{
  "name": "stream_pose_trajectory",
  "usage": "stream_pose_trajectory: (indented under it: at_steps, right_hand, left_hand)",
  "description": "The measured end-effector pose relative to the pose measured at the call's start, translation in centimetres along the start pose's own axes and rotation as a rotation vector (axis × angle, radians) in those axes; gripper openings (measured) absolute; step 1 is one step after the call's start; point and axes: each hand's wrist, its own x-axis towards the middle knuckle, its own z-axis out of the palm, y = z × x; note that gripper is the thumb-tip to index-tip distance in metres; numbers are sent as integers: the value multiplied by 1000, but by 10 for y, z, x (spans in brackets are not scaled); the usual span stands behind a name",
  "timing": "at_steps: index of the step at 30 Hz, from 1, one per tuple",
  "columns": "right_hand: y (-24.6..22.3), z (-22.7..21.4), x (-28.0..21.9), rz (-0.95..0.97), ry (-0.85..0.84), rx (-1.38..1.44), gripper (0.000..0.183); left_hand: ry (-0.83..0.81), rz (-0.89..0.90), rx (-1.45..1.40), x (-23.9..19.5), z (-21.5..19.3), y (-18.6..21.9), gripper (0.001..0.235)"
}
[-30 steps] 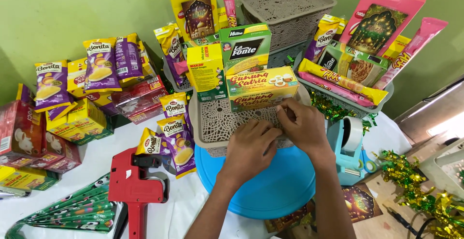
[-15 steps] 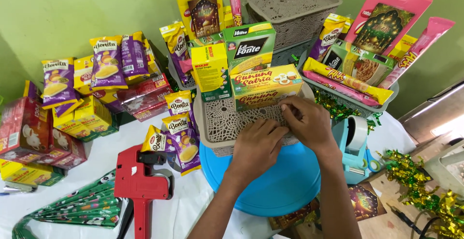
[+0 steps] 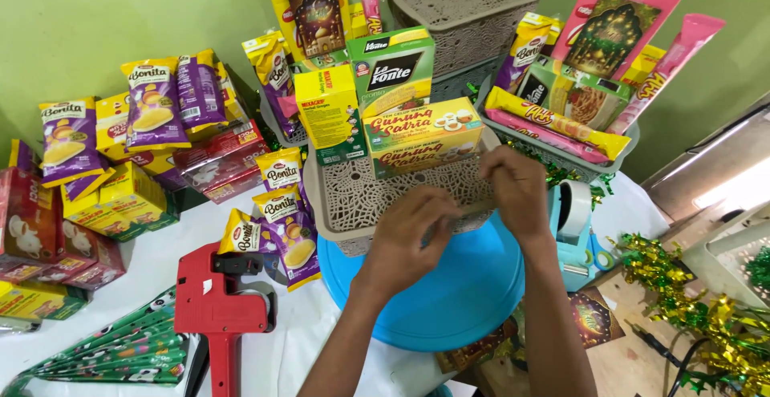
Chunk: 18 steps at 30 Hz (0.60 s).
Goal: Assembling a gift hamper by arranging various snack boxes and packages into a basket
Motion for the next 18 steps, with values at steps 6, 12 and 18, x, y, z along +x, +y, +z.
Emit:
stream_pose_trajectory:
  at_steps: [6, 12, 18]
  right_hand:
    - [-16, -59, 2, -93, 216, 364, 23]
    - [-10, -96, -60, 152, -107, -263, 32]
    - [39, -126, -124, 346, -32, -510, 29]
  left_hand:
    - [255, 85, -306, -6, 17, 14, 27]
    - [-146, 185, -261, 3, 56, 33, 23]
    - [-444, 150, -103, 32, 117, 26, 30]
